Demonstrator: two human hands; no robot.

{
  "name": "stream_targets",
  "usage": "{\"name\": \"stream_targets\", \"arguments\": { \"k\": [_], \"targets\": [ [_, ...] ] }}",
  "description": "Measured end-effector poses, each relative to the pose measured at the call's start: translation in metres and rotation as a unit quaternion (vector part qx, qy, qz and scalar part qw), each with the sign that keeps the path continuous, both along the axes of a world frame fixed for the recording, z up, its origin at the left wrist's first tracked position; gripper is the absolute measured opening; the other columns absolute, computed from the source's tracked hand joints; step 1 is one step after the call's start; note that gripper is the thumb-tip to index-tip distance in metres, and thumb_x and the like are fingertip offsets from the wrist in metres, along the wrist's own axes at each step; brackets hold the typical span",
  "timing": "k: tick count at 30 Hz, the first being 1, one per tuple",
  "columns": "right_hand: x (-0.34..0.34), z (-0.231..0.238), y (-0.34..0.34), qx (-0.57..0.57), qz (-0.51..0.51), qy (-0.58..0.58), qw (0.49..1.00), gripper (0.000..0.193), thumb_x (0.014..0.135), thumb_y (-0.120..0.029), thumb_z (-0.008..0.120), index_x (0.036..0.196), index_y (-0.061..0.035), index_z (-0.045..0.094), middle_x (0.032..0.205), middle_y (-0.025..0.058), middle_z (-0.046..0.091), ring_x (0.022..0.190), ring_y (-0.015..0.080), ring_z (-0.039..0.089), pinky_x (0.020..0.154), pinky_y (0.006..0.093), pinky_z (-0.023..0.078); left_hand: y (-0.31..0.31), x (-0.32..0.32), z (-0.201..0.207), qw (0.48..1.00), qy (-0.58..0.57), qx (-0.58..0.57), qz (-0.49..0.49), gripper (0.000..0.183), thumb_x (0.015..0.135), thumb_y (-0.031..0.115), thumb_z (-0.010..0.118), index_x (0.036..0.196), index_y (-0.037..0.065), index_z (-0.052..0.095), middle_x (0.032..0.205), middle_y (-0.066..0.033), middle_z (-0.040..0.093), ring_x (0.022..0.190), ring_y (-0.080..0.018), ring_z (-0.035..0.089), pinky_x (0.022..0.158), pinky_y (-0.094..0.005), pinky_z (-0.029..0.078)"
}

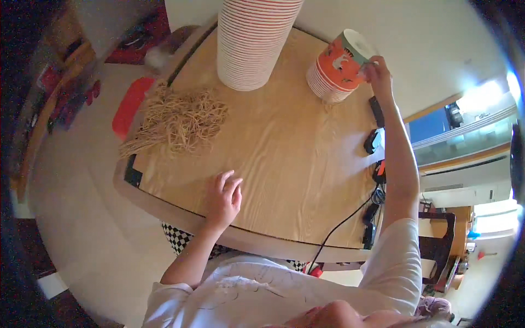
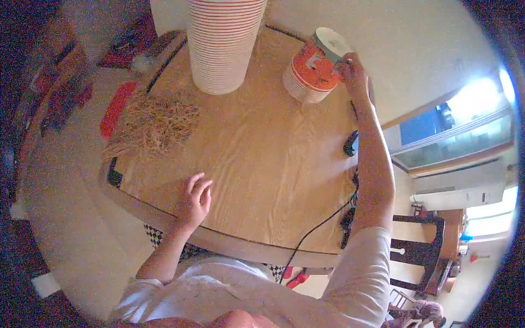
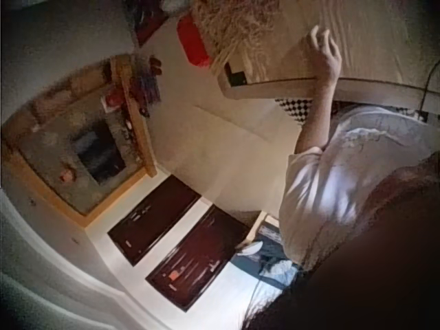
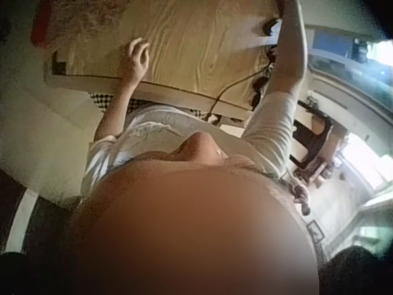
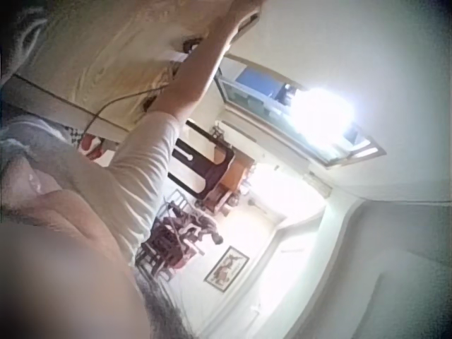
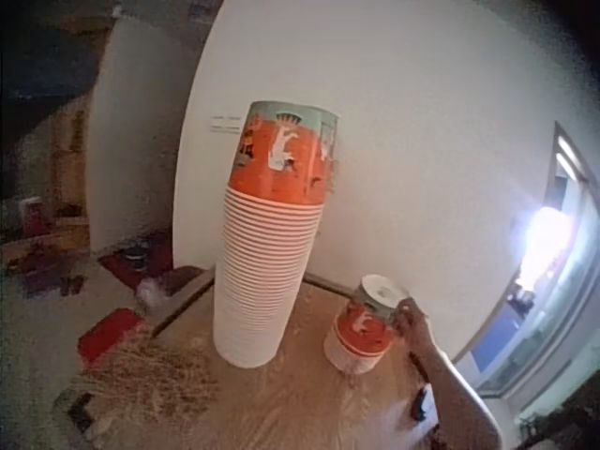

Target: Attaching thin white strings to the pre-drilled holes in the rims of paper bowls.

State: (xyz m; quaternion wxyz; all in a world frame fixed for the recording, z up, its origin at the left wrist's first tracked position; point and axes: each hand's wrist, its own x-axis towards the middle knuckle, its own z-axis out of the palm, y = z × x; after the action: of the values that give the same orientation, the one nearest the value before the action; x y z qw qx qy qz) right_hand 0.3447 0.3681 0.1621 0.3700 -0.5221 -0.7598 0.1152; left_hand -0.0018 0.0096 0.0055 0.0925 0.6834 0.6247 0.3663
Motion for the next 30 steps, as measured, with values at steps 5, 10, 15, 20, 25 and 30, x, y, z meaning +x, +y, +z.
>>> {"name": "stream_targets", "arguments": {
  "k": [5,10,15,20,25,30],
  "targets": [
    [0.002,-0.005,0.002,0.014,-0.016,-0.011,1.0,0.011,0.091,-0.017,0.049,0.101,-0.0125,0.05,0.073,0.0047,0.065,0.061,0.0147,0.061,0.053,0.0313,0.048,0.002,0.0,0.005,1.0,0.009,0.001,-0.003,0.026,0.073,0.005,0.063,0.099,0.009,0.058,0.11,-0.0103,0.053,0.102,-0.0298,0.05,0.086,-0.0433,0.041],
    [-0.003,-0.012,-0.004,-0.013,0.009,0.049,0.999,0.014,0.092,-0.016,0.048,0.105,-0.0105,0.047,0.077,0.0062,0.065,0.065,0.016,0.062,0.056,0.0313,0.049,0.001,-0.002,0.005,1.0,0.02,-0.004,-0.003,0.027,0.073,0.006,0.064,0.099,0.009,0.058,0.111,-0.0093,0.053,0.103,-0.0289,0.05,0.088,-0.0424,0.039],
    [0.006,-0.031,-0.001,0.033,-0.004,0.051,0.998,0.023,0.092,-0.012,0.048,0.115,-0.012,0.042,0.075,0.0056,0.06,0.061,0.0094,0.055,0.052,0.023,0.046,0.001,0.0,0.007,1.0,0.03,0.002,0.0,0.027,0.073,0.006,0.064,0.099,0.01,0.058,0.112,-0.0092,0.053,0.102,-0.0285,0.05,0.088,-0.0425,0.039],
    [0.003,-0.028,-0.009,-0.01,-0.017,-0.005,1.0,0.03,0.09,-0.018,0.049,0.119,-0.0139,0.038,0.083,0.0085,0.064,0.07,0.0197,0.063,0.059,0.034,0.049,0.001,-0.001,0.005,1.0,0.029,0.005,0.001,0.027,0.073,0.006,0.064,0.099,0.009,0.058,0.112,-0.0094,0.053,0.1,-0.0287,0.051,0.086,-0.0428,0.04],
    [0.006,-0.024,-0.01,0.024,0.037,-0.047,0.998,0.043,0.087,-0.005,0.048,0.125,-0.0149,0.031,0.086,0.0092,0.06,0.059,0.0116,0.056,0.05,0.0257,0.047,0.001,0.0,0.005,1.0,0.017,0.01,0.008,0.027,0.073,0.005,0.064,0.1,0.009,0.058,0.111,-0.01,0.053,0.1,-0.0288,0.05,0.086,-0.0424,0.041],
    [0.013,-0.025,-0.004,0.018,-0.016,-0.109,0.994,0.05,0.084,-0.002,0.049,0.127,-0.0162,0.029,0.085,0.009,0.06,0.059,0.0124,0.057,0.05,0.0262,0.048,0.002,0.001,0.009,0.999,0.036,0.001,0.0,0.028,0.073,0.005,0.064,0.1,0.01,0.058,0.111,-0.0095,0.053,0.1,-0.0281,0.05,0.087,-0.0422,0.041]
  ]
}}
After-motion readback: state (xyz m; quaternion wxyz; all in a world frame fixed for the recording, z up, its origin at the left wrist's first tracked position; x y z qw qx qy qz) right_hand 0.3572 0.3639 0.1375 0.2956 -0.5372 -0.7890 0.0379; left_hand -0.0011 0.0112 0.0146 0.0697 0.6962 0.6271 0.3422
